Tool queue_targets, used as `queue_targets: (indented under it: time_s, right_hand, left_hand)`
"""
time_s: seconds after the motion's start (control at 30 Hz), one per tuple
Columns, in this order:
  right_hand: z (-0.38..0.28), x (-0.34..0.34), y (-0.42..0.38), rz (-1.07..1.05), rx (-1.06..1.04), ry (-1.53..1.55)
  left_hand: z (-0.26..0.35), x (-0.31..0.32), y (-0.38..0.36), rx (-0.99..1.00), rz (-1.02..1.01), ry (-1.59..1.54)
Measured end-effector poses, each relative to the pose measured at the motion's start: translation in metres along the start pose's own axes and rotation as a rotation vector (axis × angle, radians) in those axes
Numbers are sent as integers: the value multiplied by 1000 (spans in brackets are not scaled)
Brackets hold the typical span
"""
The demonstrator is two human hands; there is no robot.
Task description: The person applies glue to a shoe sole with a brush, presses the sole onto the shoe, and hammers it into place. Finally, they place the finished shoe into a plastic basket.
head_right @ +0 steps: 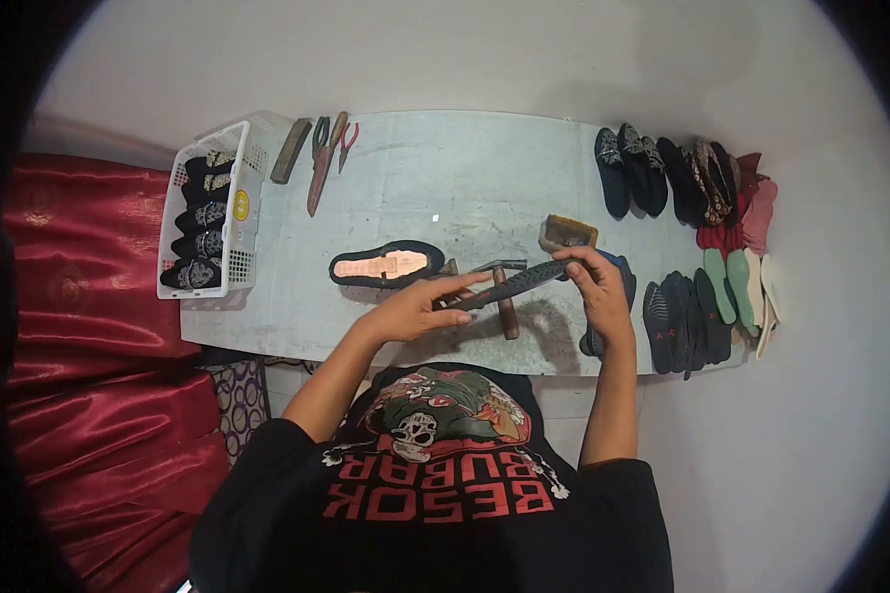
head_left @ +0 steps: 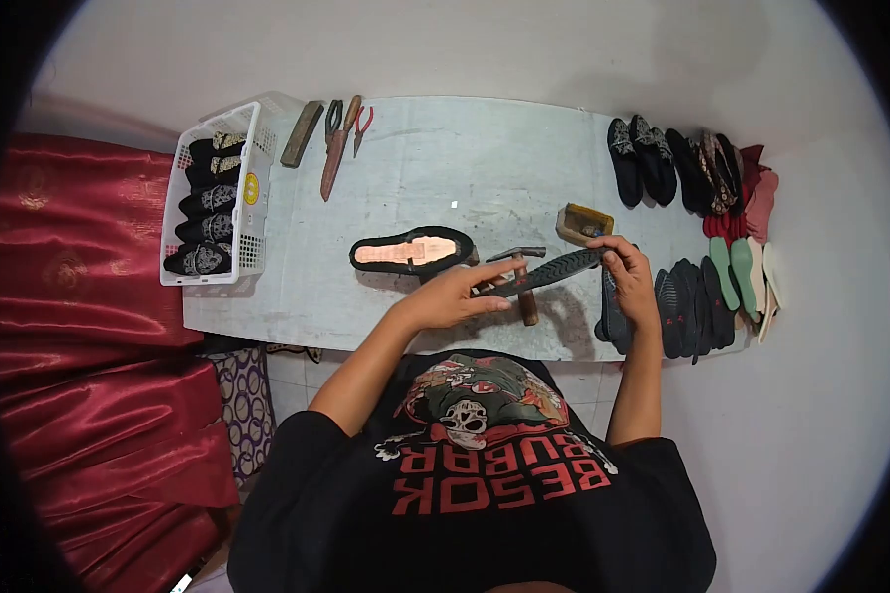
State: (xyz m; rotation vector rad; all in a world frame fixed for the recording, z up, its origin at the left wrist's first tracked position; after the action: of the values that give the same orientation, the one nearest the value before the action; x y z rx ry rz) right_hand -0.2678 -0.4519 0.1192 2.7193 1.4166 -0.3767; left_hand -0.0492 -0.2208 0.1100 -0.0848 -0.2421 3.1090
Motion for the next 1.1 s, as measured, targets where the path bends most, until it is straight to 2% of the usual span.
queue_targets:
  time_s: [0.1, 0.2, 0.3, 0.33, 0.47, 0.6, 0.67, 0.87, 1.0, 1.1]
  right_hand:
    - [-21, 35, 12, 36, -110, -89]
    - [-26, 74, 23, 27, -173, -180]
    - [-35, 118, 29, -30, -180, -320]
    - [-37, 134, 30, -40, -178, -316]
    - [-22, 177, 34, -37, -156, -399]
    - [-10, 194, 40, -30, -184, -489]
    - [-11, 199, 42, -29, -276, -561]
    - [7, 212, 38, -9, -279, -583]
    - [16, 213, 38, 1, -274, -609]
    - [27, 213, 40, 35, -330, -666]
  left_hand:
    - [2, -35, -22, -34, 78, 118]
    - [6, -73, -48, -3, 262, 411]
    - [-9, -109, -75, 16, 356, 419]
    - [-18, -117, -80, 103, 410, 410]
    - [-43, -141, -103, 20, 410, 303]
    - [-64, -143, -111, 16, 394, 327]
    - [-74, -144, -113, -64, 393, 272]
    - [-104, -147, -119, 6, 438, 354]
    - [-114, -150, -118, 22, 415, 290]
    - [-120, -152, -120, 68, 458, 339]
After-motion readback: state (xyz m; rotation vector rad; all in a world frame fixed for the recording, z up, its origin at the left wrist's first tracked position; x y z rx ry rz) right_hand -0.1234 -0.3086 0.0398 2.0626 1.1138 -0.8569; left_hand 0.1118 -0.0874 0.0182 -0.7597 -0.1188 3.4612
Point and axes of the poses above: each hand's wrist, its own y-axis towards the middle knuckle, its own x-axis out of the palm, z = x × y, the point moved 1 cm from there along y, towards the middle knuckle, and after that the axes turned 5 degrees about -y, right-handed, at the moved point
